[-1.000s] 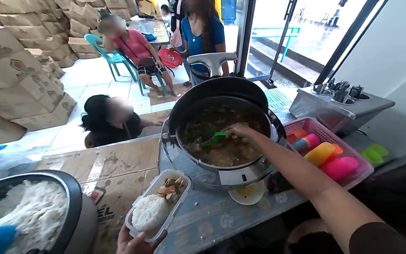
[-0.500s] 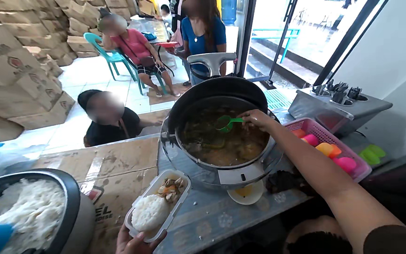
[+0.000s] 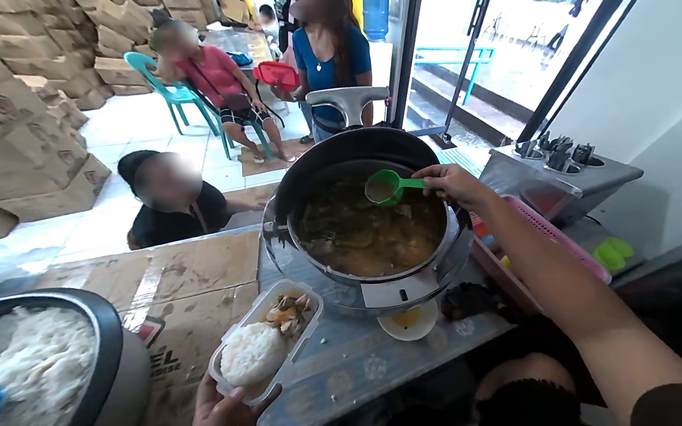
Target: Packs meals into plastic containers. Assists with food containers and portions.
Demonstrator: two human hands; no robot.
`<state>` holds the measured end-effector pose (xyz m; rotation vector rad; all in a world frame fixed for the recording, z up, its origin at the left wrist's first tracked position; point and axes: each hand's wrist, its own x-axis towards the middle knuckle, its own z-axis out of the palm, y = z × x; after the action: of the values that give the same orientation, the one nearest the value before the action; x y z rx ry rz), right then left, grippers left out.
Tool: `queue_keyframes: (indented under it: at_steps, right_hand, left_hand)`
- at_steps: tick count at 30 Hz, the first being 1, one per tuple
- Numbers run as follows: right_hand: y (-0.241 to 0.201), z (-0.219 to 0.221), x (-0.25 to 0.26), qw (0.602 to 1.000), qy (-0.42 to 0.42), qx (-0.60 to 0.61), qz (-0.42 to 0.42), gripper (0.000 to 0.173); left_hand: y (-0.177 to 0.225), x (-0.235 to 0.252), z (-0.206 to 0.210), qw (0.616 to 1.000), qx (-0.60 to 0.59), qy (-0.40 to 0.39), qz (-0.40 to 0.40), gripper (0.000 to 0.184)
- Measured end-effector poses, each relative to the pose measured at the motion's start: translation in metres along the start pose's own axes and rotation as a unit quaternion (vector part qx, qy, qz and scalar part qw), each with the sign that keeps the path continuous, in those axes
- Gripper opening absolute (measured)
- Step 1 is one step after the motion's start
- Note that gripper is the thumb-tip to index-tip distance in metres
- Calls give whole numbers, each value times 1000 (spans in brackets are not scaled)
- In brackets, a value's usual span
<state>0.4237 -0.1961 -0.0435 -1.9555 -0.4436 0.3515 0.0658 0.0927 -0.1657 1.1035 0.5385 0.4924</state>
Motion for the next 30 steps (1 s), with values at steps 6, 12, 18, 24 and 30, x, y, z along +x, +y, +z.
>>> queue_keyframes:
  at_steps: [6, 12, 18, 24, 30]
  right_hand:
    - [-1, -1, -26, 998, -26, -58, 12, 23]
    - [-6, 6, -50, 998, -53, -16, 0, 23]
    - [-29, 30, -73, 995, -98, 0, -37, 23]
    - [-53, 52, -103, 983, -100, -110, -110, 23]
    - [-54, 58, -118, 926, -43, -294, -231, 23]
  left_hand:
    - [2, -3, 19, 1000, 0, -26, -3, 60]
    - [1, -1, 43, 999, 10, -45, -5, 68]
    - [1, 4, 61, 997, 12, -71, -8, 67]
    - [0, 2, 67, 997, 9, -77, -17, 69]
    - [-1, -1, 69, 996, 2, -84, -20, 66]
